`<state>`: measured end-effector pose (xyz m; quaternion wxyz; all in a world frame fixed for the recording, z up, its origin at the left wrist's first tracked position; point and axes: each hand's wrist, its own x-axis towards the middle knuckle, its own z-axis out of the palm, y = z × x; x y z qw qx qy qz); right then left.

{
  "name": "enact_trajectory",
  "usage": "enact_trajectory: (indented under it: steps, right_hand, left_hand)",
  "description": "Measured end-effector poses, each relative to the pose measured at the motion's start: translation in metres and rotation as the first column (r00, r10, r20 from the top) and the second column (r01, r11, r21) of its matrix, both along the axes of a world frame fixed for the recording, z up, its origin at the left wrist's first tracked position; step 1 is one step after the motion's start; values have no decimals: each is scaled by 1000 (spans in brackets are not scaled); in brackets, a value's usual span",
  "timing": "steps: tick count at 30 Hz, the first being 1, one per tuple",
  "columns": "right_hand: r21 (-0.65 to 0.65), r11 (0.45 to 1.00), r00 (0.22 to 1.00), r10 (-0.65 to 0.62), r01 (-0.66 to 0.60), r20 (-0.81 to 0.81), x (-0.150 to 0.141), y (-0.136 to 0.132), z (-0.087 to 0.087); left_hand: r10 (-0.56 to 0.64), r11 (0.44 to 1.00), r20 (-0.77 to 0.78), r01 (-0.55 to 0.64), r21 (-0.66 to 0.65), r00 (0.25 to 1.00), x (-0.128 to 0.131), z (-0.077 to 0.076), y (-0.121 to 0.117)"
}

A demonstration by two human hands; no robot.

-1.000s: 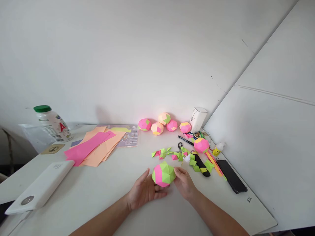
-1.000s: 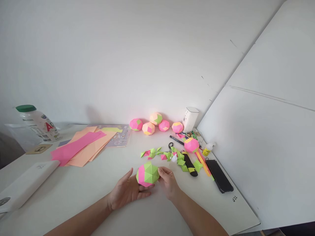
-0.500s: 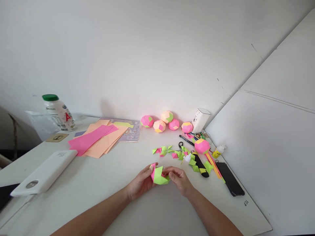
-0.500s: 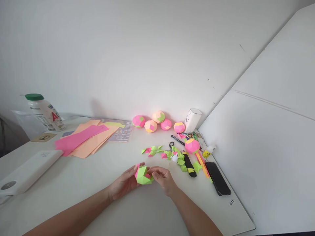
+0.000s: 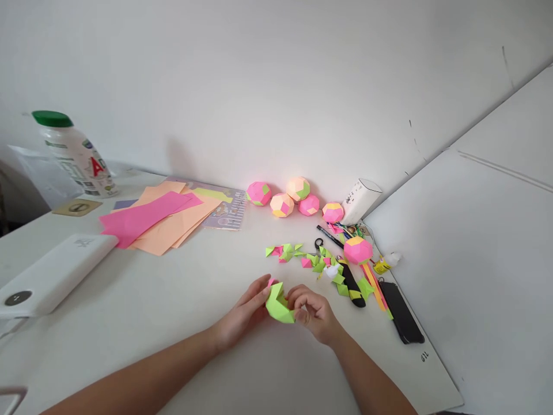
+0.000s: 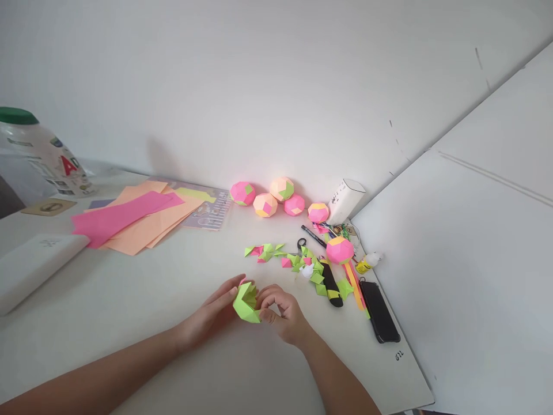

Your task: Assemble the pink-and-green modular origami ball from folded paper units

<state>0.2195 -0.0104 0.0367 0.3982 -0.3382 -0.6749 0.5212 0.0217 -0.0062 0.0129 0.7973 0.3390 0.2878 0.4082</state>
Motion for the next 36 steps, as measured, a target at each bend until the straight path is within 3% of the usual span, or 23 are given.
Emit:
enact_trajectory:
  steps: [3, 6, 9, 17, 30, 36]
  right_hand:
    - [-154, 986, 997, 61, -67, -41, 5, 2, 0]
    - [-294, 951, 993, 77, -101, -90, 8, 2, 0]
    - [-355, 933, 998, 37, -54, -54, 8, 2, 0]
    - [-407, 913, 1000, 8, -2, 15, 6, -2, -5]
    - [-314, 939, 988, 152, -141, 9, 9, -2, -1]
    - [-303, 941, 987, 158, -150, 0, 9, -1, -3]
  left_hand:
    - [148, 965, -169, -105, 242, 974, -4, -3, -3]
    - [64, 934, -236, 25, 356, 970, -7, -3, -7]
    - [-89, 952, -162, 132, 275, 983, -6, -3, -10]
    - [-259, 962, -95, 266, 68, 961, -6, 5, -9]
    - [-283, 958, -37, 281, -53, 958, -9, 9, -3]
    - [-287, 956, -47, 283, -79, 957, -10, 11, -2]
